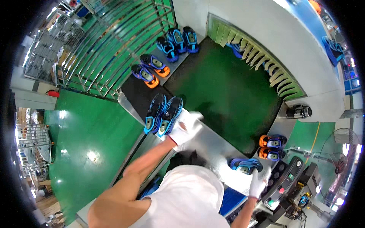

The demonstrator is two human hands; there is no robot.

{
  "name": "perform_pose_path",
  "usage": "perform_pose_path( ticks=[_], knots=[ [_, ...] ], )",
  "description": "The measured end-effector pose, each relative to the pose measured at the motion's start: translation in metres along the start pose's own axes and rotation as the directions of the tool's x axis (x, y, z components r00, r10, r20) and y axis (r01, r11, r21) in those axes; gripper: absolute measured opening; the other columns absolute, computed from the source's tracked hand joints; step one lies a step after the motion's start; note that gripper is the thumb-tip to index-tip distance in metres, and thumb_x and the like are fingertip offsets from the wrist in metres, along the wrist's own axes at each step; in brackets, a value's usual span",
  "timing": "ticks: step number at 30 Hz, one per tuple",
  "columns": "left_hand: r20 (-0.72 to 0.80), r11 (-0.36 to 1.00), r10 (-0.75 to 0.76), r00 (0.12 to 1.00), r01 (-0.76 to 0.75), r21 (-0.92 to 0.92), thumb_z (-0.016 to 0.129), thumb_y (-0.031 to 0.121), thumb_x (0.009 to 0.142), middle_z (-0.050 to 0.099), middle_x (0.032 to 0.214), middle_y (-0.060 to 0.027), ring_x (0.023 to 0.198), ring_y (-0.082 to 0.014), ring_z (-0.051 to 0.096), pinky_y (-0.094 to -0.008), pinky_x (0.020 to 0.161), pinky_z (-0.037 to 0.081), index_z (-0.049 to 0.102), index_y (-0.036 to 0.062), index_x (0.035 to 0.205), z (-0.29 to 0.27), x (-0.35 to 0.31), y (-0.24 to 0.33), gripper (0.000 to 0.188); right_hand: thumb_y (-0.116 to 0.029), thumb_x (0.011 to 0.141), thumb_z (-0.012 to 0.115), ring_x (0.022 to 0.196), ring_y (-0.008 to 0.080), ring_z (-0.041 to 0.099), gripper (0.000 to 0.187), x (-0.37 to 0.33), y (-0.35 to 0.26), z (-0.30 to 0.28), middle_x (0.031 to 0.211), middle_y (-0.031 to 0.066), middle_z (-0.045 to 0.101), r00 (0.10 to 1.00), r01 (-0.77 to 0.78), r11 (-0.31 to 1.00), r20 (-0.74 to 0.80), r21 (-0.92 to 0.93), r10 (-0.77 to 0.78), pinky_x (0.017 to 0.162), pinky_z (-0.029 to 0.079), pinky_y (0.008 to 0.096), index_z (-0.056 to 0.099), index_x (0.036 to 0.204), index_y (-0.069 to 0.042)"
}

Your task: The person uses machinery to process athletic shoes, taking them from a conveyor, placing them into a forming machine by hand, and then placing them onto a rack.

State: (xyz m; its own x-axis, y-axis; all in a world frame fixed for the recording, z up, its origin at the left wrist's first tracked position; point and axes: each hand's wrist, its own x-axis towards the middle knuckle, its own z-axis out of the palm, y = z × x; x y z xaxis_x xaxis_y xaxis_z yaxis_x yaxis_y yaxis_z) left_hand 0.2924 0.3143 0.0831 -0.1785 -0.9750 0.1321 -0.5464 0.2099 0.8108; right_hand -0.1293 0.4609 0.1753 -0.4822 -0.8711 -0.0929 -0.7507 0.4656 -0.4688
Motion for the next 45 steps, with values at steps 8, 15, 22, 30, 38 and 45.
perform_pose_path(
  ticks=[8,15,22,30,38,45],
  knots=[
    [-0.569,0.893,-0.402,0.718,0.445,-0.07,0.069,0.004,0.093,0.067,0.119,-0.0175,0.107,-0.0282,0.069,-0.0387,0.096,0.055,0.062,0.0,0.128,-0.177,-0.089,-0.115,0.036,-0.022,0.091,0.075,0.144,0.0347,0.047,0.077,0.017,-0.07,0.106,0.155,0.0254,0.048,0.894,0.279,0.958,0.344,0.072,-0.287,0.118,0.038,0.0395,0.04,0.154,0.005],
    [-0.257,0.908,-0.318,0.913,0.371,0.195,0.076,0.009,0.084,0.062,0.133,-0.019,0.125,-0.0355,0.06,-0.0414,0.109,0.048,0.06,0.0027,0.135,-0.164,-0.105,-0.096,0.053,-0.024,0.091,0.075,0.139,0.039,0.052,0.073,0.005,-0.086,0.128,0.151,0.027,0.051,0.823,0.26,0.95,0.475,0.174,-0.312,0.115,0.042,0.0416,0.044,0.151,0.004],
    [0.177,0.862,-0.373,0.911,0.269,0.43,0.068,-0.002,0.087,0.073,0.12,-0.0144,0.111,-0.0333,0.07,-0.0433,0.094,0.056,0.073,0.0102,0.124,-0.177,-0.047,-0.127,0.039,-0.028,0.094,0.073,0.138,0.0392,0.053,0.072,-0.007,-0.047,0.132,0.148,0.0272,0.054,0.743,0.304,0.93,0.56,0.207,-0.368,0.114,0.042,0.0419,0.044,0.151,0.004],
    [0.506,0.813,-0.443,0.74,0.095,0.574,0.076,0.009,0.082,0.072,0.127,-0.0139,0.116,-0.032,0.068,-0.0416,0.102,0.054,0.074,0.0152,0.126,-0.201,0.007,-0.126,0.045,-0.03,0.091,0.073,0.133,0.0417,0.056,0.069,-0.008,-0.027,0.123,0.144,0.0286,0.057,0.744,0.267,0.952,0.596,0.149,-0.302,0.114,0.044,0.0437,0.05,0.145,0.007],
    [-0.19,0.724,-0.515,0.836,0.543,0.427,0.07,0.052,0.086,0.032,0.162,-0.0322,0.14,-0.0468,0.047,-0.0492,0.116,0.041,0.053,0.0182,0.151,-0.112,-0.091,-0.057,0.075,-0.03,0.092,0.074,0.135,0.0402,0.055,0.068,-0.019,-0.02,0.115,0.144,0.0285,0.057,0.853,0.146,0.973,0.476,0.176,-0.214,0.113,0.044,0.0437,0.052,0.144,0.007],
    [-0.307,0.378,-0.746,0.592,0.755,0.537,0.076,0.073,0.072,0.017,0.165,-0.0351,0.147,-0.0559,0.026,-0.0678,0.118,0.021,0.056,0.0232,0.149,-0.066,-0.043,-0.028,0.094,-0.03,0.092,0.074,0.13,0.038,0.058,0.069,-0.02,-0.031,0.154,0.139,0.027,0.06,0.832,0.167,0.967,0.5,0.191,-0.242,0.108,0.047,0.0422,0.049,0.146,0.004]
  ],
)
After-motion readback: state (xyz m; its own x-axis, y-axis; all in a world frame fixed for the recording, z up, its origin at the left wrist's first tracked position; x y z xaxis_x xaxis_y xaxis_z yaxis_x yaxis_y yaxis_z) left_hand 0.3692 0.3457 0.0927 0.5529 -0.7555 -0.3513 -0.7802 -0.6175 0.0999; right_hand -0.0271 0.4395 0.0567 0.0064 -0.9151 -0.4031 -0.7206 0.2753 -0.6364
